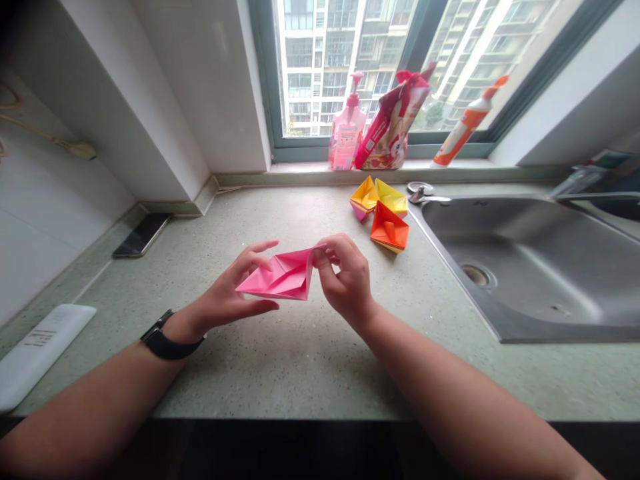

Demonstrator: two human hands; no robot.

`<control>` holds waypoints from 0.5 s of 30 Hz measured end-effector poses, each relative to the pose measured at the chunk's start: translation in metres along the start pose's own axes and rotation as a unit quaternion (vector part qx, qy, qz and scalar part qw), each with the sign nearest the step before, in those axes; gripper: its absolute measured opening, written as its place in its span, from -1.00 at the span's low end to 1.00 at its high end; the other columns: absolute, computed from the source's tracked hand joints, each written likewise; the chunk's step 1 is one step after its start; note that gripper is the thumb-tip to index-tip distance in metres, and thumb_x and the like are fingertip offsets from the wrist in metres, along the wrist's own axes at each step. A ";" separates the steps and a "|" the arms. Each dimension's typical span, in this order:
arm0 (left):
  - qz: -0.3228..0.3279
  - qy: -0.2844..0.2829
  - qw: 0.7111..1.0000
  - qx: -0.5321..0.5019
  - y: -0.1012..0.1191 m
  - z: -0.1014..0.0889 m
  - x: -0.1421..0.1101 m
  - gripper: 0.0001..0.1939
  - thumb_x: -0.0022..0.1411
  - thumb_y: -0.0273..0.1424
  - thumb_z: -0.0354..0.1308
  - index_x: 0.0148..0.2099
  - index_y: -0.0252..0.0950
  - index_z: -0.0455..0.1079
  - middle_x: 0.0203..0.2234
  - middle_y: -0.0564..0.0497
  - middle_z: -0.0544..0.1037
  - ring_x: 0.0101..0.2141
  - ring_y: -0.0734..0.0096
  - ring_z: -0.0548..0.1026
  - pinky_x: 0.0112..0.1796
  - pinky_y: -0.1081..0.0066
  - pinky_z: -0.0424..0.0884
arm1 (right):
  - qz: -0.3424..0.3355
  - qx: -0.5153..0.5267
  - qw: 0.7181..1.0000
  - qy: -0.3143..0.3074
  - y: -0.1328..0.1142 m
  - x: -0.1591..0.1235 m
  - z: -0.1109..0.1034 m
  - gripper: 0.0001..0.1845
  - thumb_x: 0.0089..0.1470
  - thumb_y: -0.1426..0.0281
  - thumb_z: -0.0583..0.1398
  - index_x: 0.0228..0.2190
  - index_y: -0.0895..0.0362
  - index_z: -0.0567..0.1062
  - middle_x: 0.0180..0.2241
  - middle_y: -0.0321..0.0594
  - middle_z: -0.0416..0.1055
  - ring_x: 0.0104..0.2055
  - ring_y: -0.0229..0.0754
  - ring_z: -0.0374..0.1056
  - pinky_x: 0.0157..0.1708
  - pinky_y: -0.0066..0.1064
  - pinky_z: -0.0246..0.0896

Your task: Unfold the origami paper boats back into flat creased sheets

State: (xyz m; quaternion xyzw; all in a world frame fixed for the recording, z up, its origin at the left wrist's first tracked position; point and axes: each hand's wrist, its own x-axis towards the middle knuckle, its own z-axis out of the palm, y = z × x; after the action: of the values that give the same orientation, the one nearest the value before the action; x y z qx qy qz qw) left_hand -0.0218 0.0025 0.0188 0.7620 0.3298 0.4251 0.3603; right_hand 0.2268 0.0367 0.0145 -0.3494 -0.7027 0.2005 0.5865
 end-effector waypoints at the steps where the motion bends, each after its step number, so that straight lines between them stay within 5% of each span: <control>1: 0.000 0.000 1.000 -0.002 0.000 0.001 0.000 -0.43 0.14 -0.28 0.59 0.10 -0.17 0.41 0.44 -0.27 0.24 0.39 -0.11 0.34 0.19 -0.01 0.52 | 0.019 0.015 1.000 0.006 0.001 0.000 0.000 -0.90 0.39 0.38 0.19 -0.26 0.02 0.45 -0.35 -0.30 0.43 -0.34 -0.19 0.47 -0.32 -0.24 0.49; 8: 0.042 0.069 0.996 0.023 0.001 0.007 0.000 -0.60 0.28 -0.32 0.48 0.04 -0.19 0.39 0.16 -0.19 0.57 0.12 0.14 0.58 0.09 0.14 0.52 | 0.119 0.127 0.985 0.009 0.004 0.002 0.003 -0.88 0.37 0.28 0.24 -0.25 0.01 0.43 -0.42 -0.35 0.49 -0.41 -0.22 0.49 -0.34 -0.27 0.51; 15: 0.096 0.100 0.988 0.072 0.007 0.005 -0.001 -0.62 0.30 -0.47 0.39 0.09 -0.21 0.38 -0.01 -0.11 0.64 -0.11 0.33 0.64 -0.15 0.36 0.55 | 0.170 0.191 0.967 -0.001 0.008 0.003 0.004 -0.79 0.31 0.15 0.28 -0.24 -0.01 0.41 -0.41 -0.36 0.49 -0.43 -0.21 0.50 -0.35 -0.25 0.53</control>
State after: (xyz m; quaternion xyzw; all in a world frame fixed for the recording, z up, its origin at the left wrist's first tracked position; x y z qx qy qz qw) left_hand -0.0170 -0.0034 0.0220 0.7678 0.3192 0.5072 0.2266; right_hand 0.2246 0.0451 0.0105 -0.3449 -0.5819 0.4284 0.5991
